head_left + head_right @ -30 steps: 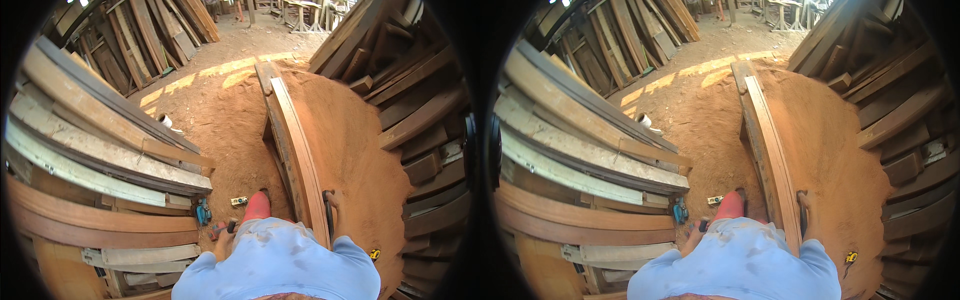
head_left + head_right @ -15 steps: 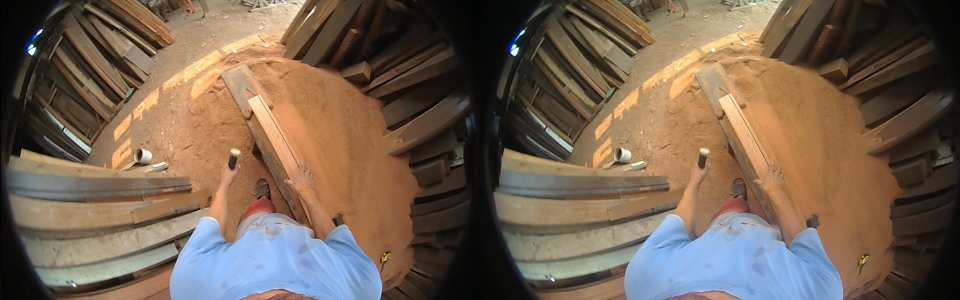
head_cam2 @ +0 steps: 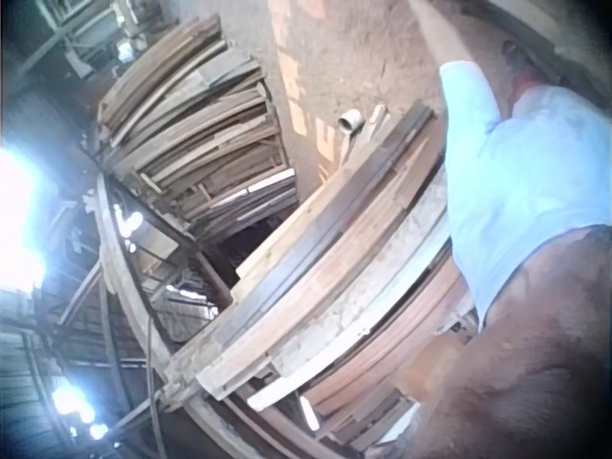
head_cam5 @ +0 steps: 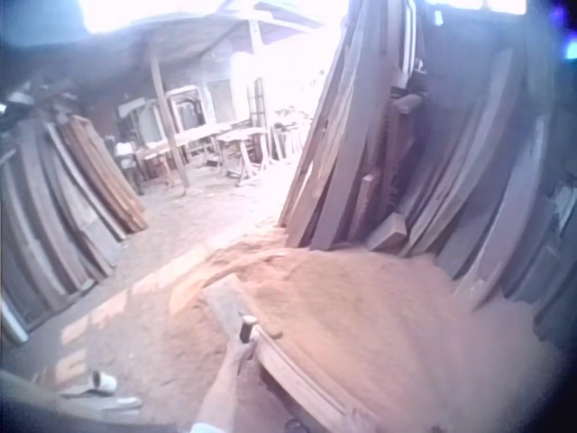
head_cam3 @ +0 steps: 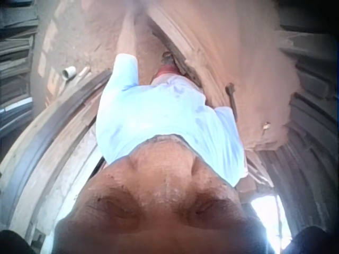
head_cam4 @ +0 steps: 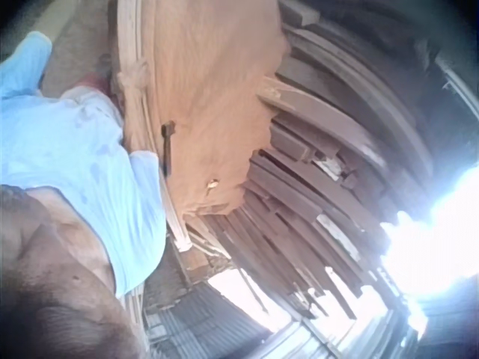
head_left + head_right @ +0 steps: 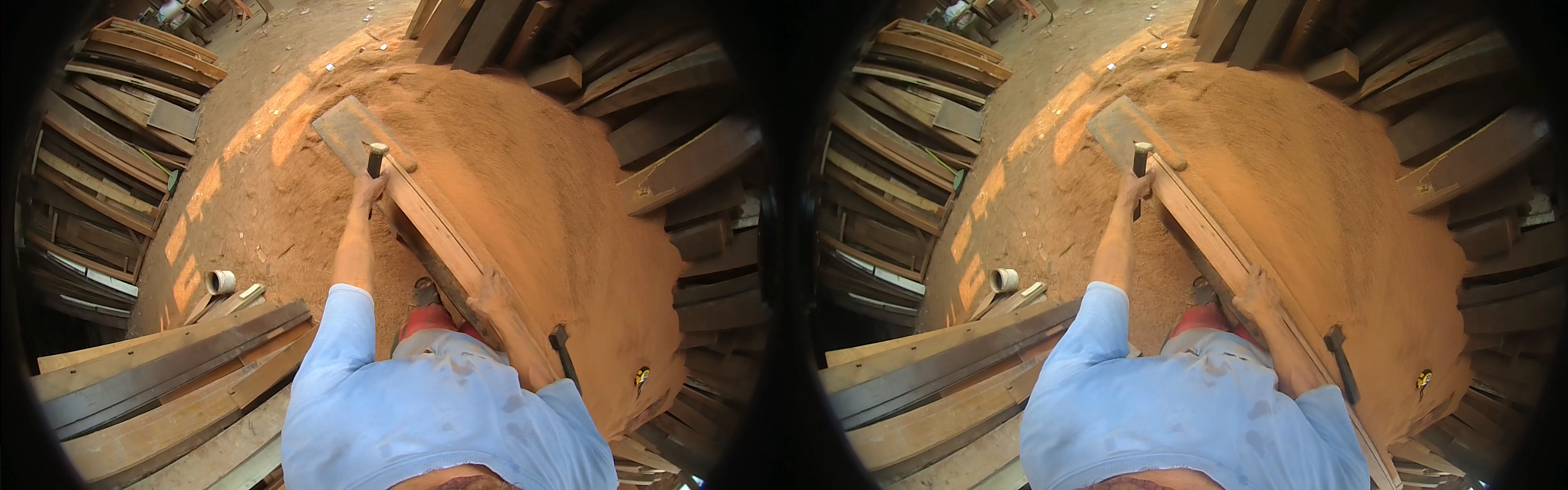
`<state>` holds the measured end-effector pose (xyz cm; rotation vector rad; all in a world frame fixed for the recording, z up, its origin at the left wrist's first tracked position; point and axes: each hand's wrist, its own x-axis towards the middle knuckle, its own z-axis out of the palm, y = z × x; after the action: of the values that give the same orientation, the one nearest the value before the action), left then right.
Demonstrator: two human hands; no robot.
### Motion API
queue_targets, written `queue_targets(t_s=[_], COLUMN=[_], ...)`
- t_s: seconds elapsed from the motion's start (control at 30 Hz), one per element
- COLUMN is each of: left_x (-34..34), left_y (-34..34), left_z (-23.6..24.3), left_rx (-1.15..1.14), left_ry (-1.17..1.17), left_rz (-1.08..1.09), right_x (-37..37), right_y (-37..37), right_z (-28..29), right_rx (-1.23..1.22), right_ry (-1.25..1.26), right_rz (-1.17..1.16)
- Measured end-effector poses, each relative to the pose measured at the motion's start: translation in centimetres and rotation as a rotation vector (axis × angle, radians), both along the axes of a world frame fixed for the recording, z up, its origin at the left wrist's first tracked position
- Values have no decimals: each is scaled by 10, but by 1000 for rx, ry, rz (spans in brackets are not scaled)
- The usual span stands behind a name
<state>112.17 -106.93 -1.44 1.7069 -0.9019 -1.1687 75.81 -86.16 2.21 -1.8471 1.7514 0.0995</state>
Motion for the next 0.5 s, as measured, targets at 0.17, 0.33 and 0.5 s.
queue_targets(t_s=[0.17, 0.33, 0.5], left_x=[-3, -32, -40], left_y=[-10, 4, 31], left_z=[-14, -14, -21], left_rx=[27, 116, 130], left_ry=[-158, -231, -296], left_rz=[-29, -129, -71], right_x=[-4, -42, -59], right_y=[-9, 9, 23], right_z=[-3, 7, -6], right_rx=[93, 201, 248], right_ry=[34, 20, -19], right_rz=[25, 25, 26])
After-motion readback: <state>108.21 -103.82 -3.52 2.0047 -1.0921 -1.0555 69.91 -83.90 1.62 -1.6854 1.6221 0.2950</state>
